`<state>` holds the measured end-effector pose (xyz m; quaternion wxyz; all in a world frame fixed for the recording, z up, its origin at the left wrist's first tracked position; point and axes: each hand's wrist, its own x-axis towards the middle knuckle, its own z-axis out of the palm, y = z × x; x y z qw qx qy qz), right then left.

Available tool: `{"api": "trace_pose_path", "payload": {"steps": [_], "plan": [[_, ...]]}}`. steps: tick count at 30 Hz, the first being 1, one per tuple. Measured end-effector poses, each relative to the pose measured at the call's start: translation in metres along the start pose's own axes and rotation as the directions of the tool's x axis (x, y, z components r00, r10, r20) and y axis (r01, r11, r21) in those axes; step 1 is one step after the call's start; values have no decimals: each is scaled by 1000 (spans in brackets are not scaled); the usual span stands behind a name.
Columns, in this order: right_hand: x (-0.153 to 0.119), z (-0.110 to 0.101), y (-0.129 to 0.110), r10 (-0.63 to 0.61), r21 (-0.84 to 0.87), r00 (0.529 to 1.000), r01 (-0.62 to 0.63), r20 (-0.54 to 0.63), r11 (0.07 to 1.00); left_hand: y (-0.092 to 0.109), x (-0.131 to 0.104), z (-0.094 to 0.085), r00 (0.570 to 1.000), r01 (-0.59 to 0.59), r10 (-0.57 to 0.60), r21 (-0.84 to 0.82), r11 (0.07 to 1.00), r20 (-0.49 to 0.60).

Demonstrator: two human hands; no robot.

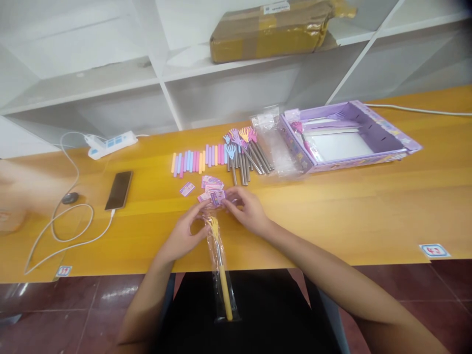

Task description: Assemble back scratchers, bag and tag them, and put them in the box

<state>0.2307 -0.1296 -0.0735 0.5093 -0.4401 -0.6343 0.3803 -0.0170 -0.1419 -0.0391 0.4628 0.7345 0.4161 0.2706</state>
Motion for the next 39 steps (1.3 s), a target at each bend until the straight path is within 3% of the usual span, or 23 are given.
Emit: {"api": "trace_pose_path", "payload": {"steps": [7,22,29,39], "plan": [[2,-3,2,2,-71,997,-8,-83,997,7,-2,-5,998,11,0,-187,982,59],[1,-4,4,-189,-301,982,189,29,935,-1,-2,-11,992,3,39,-325,946,123],[2,-6,4,-317,-313,946,322,68,893,-2,-2,-9,990,14,39,-375,927,135],[2,-8,-2,-347,-335,929,371,131,866,1,-2,-8,992,20,28,-371,928,125]]}}
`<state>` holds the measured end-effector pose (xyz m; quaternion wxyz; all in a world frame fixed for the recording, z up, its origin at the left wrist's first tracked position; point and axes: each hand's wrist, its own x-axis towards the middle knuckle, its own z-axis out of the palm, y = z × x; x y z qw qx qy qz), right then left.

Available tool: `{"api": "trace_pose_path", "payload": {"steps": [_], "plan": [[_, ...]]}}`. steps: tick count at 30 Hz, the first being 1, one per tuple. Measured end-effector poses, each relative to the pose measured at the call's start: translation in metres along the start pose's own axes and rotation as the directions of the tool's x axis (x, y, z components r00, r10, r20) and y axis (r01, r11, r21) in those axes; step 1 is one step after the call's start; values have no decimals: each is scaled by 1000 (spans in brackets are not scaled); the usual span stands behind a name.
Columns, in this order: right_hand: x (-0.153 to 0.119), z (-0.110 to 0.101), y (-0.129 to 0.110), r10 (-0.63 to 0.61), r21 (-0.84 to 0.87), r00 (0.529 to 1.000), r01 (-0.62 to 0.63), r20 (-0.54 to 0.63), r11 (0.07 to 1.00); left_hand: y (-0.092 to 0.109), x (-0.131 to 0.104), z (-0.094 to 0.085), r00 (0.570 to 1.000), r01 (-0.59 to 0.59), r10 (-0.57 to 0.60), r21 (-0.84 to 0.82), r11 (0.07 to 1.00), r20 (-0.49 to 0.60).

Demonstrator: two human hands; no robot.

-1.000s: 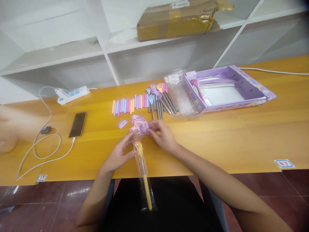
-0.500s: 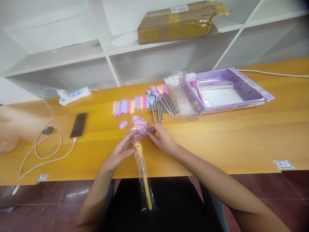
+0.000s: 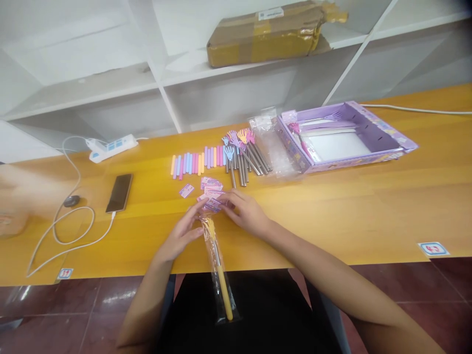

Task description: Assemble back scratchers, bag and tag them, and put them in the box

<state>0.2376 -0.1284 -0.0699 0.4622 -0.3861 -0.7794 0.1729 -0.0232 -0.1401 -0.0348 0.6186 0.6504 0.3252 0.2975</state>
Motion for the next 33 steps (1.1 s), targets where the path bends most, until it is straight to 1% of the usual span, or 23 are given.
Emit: {"api": "trace_pose_path", "payload": {"steps": [5,11,14,19,23,26,30,33], "plan": [[0,-1,1,-13,-33,1000,13,-16,999,2,0,2,1000,11,-11,1,1000,-21],[1,-2,4,-14,-45,997,11,-70,999,3,-1,2,1000,5,-6,51,999,20],[1,0,6,-28,-37,998,26,-54,999,1,-1,2,1000,2,-3,73,997,25],[0,2,6,-85,-1,996,85,-1,996,1,-1,3,1000,2,-3,37,999,18],[-1,-1,1,-50,13,999,50,4,999,2,1,4,1000,-29,29,7,1000,6],[-1,-2,-2,-44,18,998,43,41,999,3,3,6,997,-73,73,-28,997,5],[-1,-3,-4,30,24,998,-31,48,999,4,5,8,997,-68,70,-49,996,35],[-2,-4,-4,4,-32,999,-2,42,999,5,5,8,997,-72,74,-56,996,31]]}}
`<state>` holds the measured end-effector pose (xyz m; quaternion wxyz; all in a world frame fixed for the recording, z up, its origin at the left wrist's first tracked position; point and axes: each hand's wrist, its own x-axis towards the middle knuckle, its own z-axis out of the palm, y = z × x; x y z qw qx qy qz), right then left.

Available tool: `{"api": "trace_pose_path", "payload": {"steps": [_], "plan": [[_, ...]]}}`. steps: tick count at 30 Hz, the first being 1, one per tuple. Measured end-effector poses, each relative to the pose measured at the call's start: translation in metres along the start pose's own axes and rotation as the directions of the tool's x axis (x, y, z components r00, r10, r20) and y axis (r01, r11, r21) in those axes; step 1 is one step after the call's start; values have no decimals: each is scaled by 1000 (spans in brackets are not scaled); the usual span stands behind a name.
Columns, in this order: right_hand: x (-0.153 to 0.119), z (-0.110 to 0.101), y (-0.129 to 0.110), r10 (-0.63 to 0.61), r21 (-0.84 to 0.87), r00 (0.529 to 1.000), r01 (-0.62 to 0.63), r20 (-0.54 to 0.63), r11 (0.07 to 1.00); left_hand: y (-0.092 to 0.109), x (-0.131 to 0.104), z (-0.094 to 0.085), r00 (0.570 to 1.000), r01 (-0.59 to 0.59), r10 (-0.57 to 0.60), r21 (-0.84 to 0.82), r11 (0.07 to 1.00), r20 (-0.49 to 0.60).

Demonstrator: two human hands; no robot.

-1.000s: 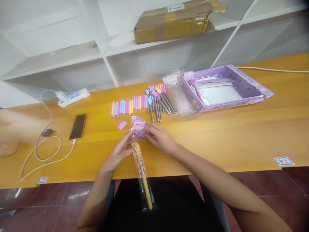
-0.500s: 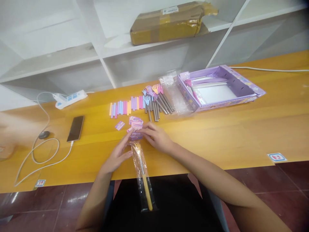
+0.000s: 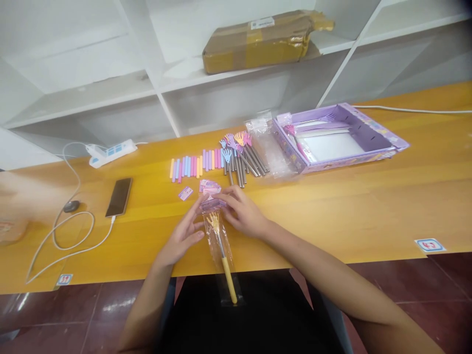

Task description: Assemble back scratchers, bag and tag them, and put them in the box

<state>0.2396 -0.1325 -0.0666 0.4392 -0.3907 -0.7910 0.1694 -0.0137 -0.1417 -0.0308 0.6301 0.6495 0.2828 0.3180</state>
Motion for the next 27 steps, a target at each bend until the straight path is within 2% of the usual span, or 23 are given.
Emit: {"api": "trace_pose_path", "payload": {"steps": [9,21,27], "plan": [[-2,3,2,-32,-96,999,35,30,995,3,-1,0,999,35,-34,24,999,-41],[1,-4,-2,7,12,994,-8,106,1000,6,-1,2,999,50,-49,125,991,-9],[2,-4,-3,-24,65,998,21,53,998,4,-1,-1,996,72,-82,272,960,23]]}}
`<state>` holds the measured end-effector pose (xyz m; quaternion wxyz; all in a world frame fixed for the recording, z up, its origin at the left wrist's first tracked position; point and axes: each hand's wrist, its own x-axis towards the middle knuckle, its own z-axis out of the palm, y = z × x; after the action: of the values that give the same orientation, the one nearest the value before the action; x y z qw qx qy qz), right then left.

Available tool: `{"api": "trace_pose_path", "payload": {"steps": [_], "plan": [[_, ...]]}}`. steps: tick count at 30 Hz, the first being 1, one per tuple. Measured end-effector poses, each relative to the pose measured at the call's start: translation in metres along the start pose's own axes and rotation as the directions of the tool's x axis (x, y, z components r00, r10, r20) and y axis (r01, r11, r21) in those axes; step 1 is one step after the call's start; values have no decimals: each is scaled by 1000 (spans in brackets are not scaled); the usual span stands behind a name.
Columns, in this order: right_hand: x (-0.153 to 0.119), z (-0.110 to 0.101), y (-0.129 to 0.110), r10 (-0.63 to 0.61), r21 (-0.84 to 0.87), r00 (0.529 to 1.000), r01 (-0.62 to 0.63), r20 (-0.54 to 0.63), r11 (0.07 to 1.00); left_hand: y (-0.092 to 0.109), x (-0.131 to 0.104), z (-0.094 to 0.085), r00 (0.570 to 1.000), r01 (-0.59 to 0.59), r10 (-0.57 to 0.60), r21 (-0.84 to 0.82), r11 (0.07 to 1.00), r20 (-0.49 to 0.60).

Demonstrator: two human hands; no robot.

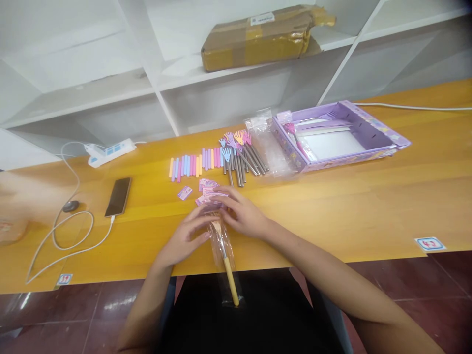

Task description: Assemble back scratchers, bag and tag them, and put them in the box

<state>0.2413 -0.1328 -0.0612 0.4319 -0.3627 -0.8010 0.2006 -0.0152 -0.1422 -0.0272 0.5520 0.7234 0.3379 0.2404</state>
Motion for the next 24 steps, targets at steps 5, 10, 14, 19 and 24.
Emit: {"api": "trace_pose_path", "payload": {"steps": [5,10,14,19,24], "plan": [[0,-1,1,20,20,999,-19,-25,1000,-8,-1,1,999,28,-31,-82,996,-37],[1,-4,-1,12,61,999,-10,-37,998,-16,0,3,996,6,-22,-167,986,-90],[0,-5,-2,-37,23,999,37,-21,999,-19,-1,3,995,22,-40,-185,982,-95],[-2,-5,1,-114,-49,993,113,-14,992,-22,-2,2,993,19,-40,-181,983,-114],[-5,-2,3,-235,-164,969,244,76,956,-23,-2,3,991,1,-31,-217,976,-133]]}}
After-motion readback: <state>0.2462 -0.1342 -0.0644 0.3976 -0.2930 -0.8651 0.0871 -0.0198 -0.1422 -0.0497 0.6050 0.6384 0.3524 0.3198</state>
